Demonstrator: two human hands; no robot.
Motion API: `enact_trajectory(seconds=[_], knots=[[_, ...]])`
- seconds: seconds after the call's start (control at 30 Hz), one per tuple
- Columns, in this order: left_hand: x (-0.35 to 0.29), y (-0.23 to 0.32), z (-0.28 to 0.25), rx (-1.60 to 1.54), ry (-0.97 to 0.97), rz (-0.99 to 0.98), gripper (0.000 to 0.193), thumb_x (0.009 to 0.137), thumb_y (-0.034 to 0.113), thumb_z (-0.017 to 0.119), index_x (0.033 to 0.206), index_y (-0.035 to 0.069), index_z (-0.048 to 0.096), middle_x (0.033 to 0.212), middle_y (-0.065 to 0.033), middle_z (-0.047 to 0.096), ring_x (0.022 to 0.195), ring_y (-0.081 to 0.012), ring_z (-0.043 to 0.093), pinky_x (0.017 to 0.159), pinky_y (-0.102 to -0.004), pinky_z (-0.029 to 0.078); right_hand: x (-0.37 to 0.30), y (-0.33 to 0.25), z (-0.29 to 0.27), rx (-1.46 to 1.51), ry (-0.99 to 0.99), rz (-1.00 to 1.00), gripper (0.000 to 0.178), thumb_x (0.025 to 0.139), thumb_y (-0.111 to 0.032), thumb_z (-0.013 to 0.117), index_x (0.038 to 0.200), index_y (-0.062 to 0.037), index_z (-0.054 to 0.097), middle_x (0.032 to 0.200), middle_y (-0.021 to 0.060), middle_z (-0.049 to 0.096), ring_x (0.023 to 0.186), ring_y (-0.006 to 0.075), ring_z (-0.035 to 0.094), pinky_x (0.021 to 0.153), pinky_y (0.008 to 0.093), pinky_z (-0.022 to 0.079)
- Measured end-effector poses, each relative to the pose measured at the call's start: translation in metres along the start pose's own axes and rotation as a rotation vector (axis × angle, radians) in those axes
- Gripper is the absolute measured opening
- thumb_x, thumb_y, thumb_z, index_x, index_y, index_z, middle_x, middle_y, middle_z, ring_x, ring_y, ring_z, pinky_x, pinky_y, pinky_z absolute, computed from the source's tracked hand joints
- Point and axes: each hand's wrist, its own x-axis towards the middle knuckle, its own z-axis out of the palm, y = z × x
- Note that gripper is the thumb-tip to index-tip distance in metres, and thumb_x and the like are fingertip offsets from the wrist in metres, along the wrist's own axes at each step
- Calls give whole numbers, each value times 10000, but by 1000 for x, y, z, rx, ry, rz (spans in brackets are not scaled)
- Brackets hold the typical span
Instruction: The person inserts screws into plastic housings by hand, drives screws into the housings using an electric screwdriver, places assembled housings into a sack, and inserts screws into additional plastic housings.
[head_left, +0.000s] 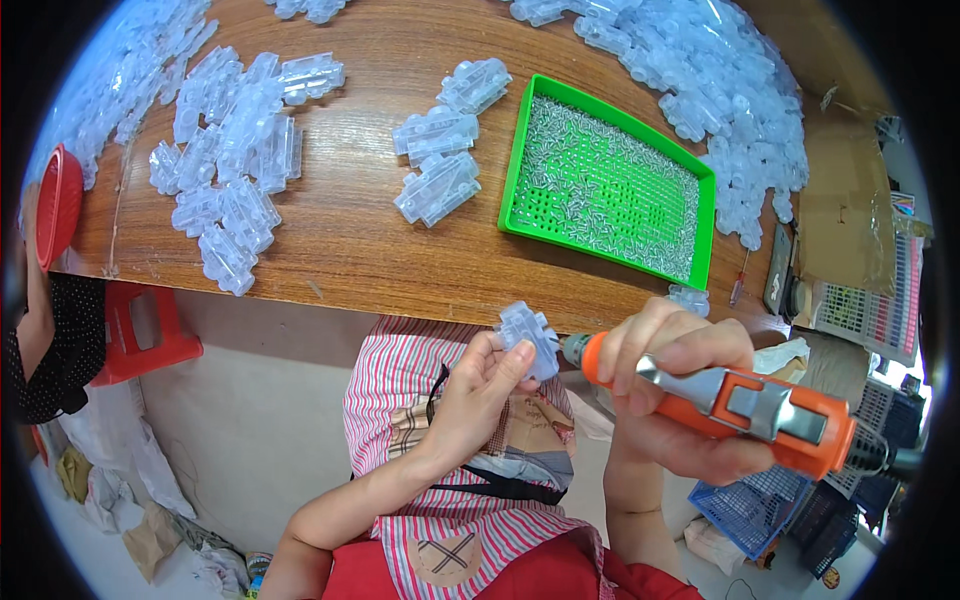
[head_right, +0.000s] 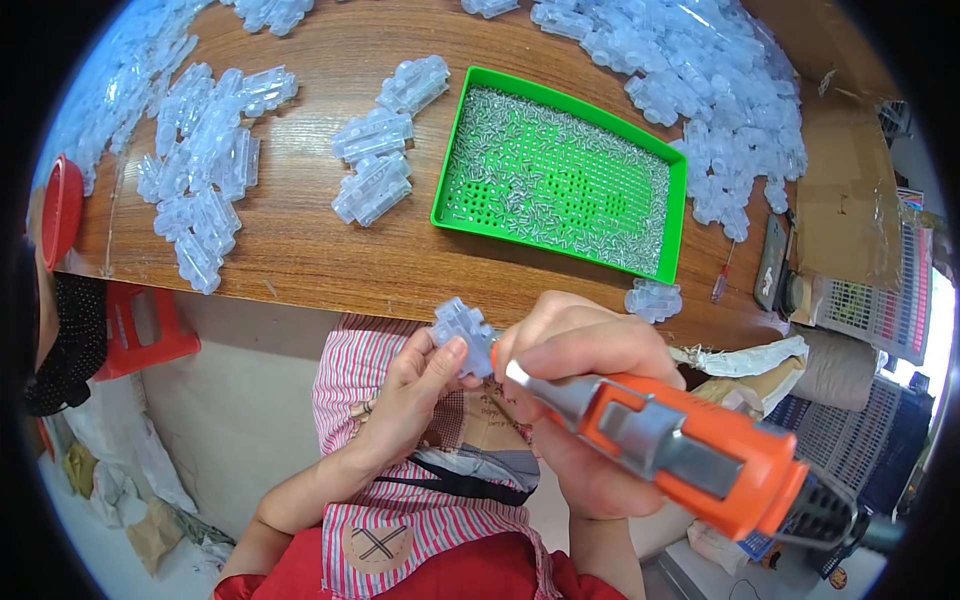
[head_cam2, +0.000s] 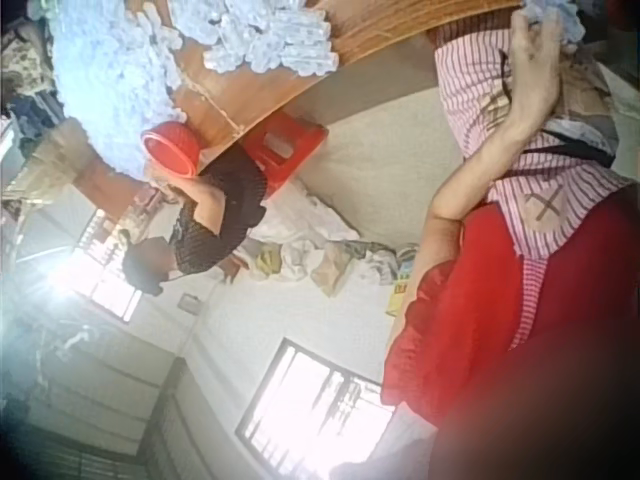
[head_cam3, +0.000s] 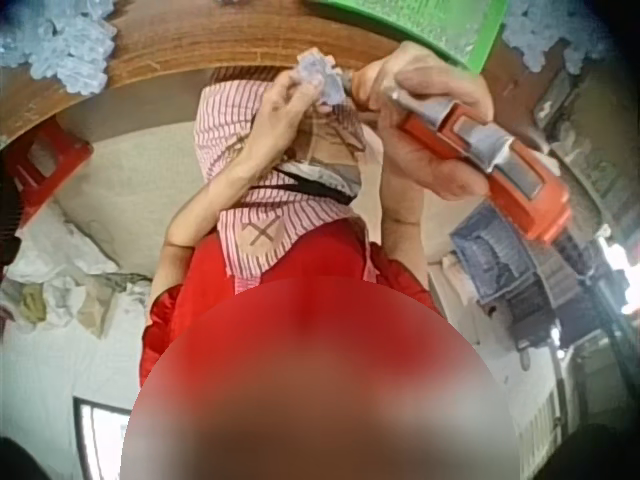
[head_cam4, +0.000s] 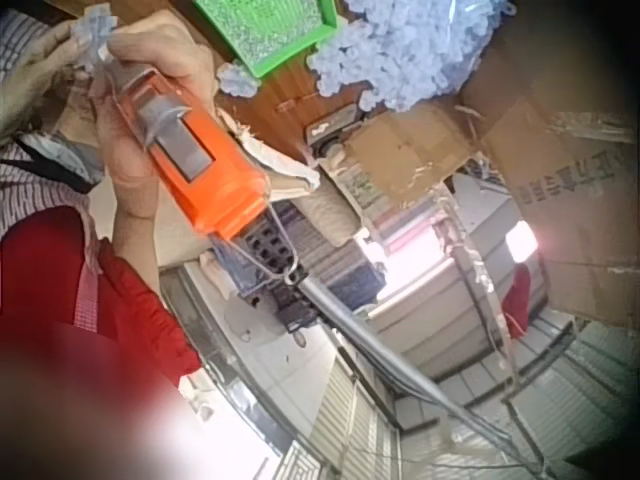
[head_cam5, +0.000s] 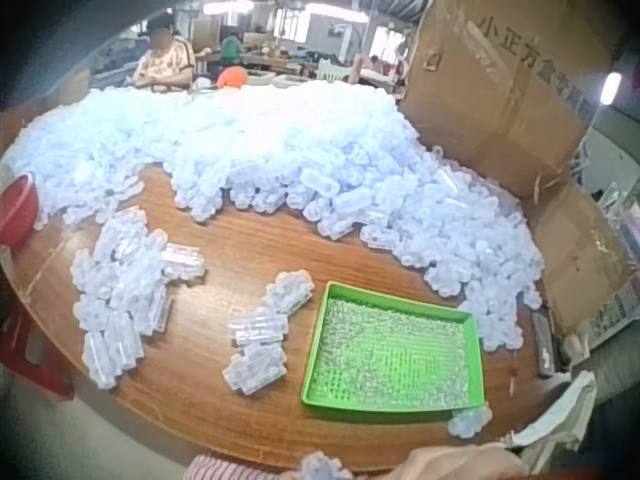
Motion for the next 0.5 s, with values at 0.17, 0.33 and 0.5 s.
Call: enact_trajectory(seconds=[0.17,0.33,0.5], knots=[[6,-7,-2,-58,24,93,248,967,217,551,1035,-6,466,975,-82,617,857,-101,593,805,-261,505,0,11,-1,-72,-38,-56,171,793,-43,620,946,21,578,668,76,548,591,172,522,531,290,450],[4,-7,2,-5,35,105,254,967,235,551,1007,6,449,945,-76,617,831,-97,590,777,-260,513,-1,9,-7,-130,-44,68,185,755,58,598,930,4,579,669,82,559,590,181,540,530,287,447],[4,-11,3,-11,72,159,235,963,212,557,1008,8,448,925,-60,604,805,-84,577,741,-244,502,0,18,-8,-183,-73,-17,450,714,-421,597,899,-12,563,618,48,538,542,175,523,477,290,436]])
